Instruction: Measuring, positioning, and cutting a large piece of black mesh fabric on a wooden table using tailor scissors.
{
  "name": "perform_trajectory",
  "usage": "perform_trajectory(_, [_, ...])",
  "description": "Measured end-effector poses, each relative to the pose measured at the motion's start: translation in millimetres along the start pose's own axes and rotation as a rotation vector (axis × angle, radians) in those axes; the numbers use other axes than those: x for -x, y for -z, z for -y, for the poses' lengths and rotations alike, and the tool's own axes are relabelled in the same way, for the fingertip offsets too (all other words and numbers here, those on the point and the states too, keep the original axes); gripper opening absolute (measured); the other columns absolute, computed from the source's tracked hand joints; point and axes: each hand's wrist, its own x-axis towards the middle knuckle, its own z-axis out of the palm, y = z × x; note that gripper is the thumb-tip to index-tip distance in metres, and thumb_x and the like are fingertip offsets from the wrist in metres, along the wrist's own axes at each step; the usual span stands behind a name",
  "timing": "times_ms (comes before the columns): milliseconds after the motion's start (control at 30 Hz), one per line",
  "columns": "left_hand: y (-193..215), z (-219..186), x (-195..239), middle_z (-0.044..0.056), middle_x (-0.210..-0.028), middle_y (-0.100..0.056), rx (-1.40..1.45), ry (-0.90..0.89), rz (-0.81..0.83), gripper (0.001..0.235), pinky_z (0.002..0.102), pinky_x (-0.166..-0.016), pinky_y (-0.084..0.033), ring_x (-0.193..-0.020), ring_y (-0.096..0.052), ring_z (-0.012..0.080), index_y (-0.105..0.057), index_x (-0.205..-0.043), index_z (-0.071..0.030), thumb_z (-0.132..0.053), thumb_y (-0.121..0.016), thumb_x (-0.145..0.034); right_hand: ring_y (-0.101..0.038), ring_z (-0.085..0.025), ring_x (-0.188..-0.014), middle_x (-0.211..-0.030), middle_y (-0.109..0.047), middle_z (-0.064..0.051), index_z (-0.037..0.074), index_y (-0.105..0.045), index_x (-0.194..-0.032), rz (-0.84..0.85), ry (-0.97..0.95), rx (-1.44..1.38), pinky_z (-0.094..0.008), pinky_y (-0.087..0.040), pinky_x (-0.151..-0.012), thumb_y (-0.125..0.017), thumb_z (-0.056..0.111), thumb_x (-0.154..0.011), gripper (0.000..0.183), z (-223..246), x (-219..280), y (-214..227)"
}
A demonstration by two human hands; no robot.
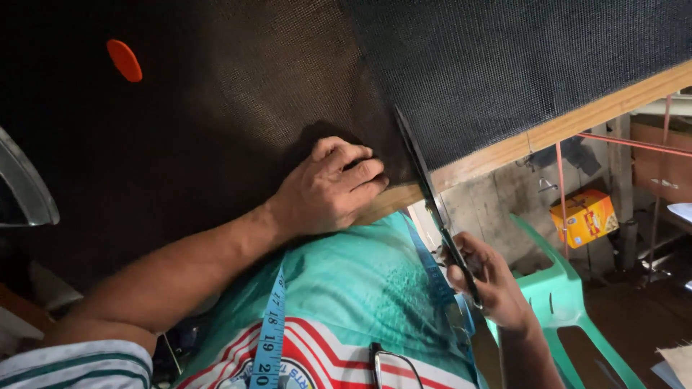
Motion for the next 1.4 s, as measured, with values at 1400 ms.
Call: perform_trajectory(1400, [4,5,3,0.006,-0.11,-0.062,-0.019,0.033,0.006,0.02,0.043,-0.087,-0.049,-0.101,-0.06,0.0263,-0.065,-0.086,-0.008,-0.002,-0.051,-0.097,-0.048,-0.008,-0.062,-0.077,-0.053,0.001,0.007,-0.062,-0.1,0.119,0.036,-0.073,-0.023,-0.042,-0.054,-0.068,0.038,-0.092,0.033,35,-46,-13])
